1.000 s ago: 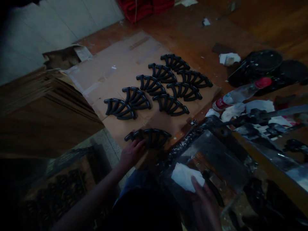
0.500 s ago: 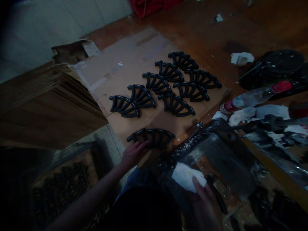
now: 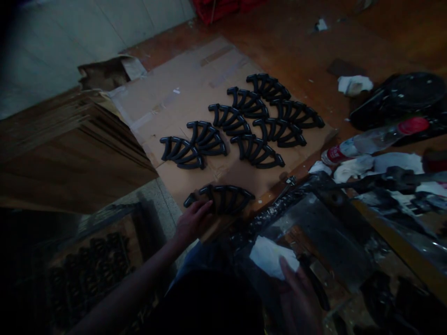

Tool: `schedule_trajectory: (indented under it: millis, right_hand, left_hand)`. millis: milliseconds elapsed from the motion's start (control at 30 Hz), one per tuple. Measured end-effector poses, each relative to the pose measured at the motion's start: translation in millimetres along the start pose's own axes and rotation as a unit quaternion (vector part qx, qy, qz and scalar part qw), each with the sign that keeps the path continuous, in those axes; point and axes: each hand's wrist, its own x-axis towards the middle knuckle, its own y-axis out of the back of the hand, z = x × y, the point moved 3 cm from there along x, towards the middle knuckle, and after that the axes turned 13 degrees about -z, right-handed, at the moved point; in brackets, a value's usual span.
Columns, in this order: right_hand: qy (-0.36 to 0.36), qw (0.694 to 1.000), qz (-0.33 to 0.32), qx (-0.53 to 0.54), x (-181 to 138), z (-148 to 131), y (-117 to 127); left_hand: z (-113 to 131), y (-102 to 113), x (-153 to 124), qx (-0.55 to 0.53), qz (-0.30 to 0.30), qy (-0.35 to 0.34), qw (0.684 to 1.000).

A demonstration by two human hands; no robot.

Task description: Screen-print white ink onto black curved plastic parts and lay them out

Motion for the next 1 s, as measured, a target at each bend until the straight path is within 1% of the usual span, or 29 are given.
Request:
schedule_trajectory:
  millis: [100,233,367,533,667,800,1000]
  right_hand:
    - [0.006,1.000,0.010,-0.003,0.1,-0.4,0.0]
    - [-0.006,1.000,0.016,0.022,0.1,2.2,-0.1]
    - [-0.007,0.999,0.031,0.033,0.1,3.0,0.0]
    - [-0.004,0.999,0.010,0.041,1.3,2.0,-1.6]
    - [-0.006,0.999,-0.003,0.045,1.2,2.6,-1.2]
    - [-0.007,0.999,0.012,0.042,0.3,3.9,-1.3]
    - [-0.009,0.998,0.009,0.056,0.5,5.5,-0.6]
  left_hand:
    - [3.3,0.3,3.4,-0.003,0.008,0.009,1.000]
    - [4.4,-1.5,7.4,-0.030,0.017,-0.012,0.999]
    - [1.9,-4.0,9.2,-0.046,0.008,-0.031,0.998]
    - [0.9,-5.0,13.4,-0.049,-0.001,-0.056,0.997]
    - [0.5,-5.7,17.1,-0.037,0.000,-0.069,0.997]
    - [0.8,-4.5,19.0,-0.022,0.010,-0.084,0.996]
    - [4.8,-2.3,20.4,0.005,0.006,-0.079,0.997]
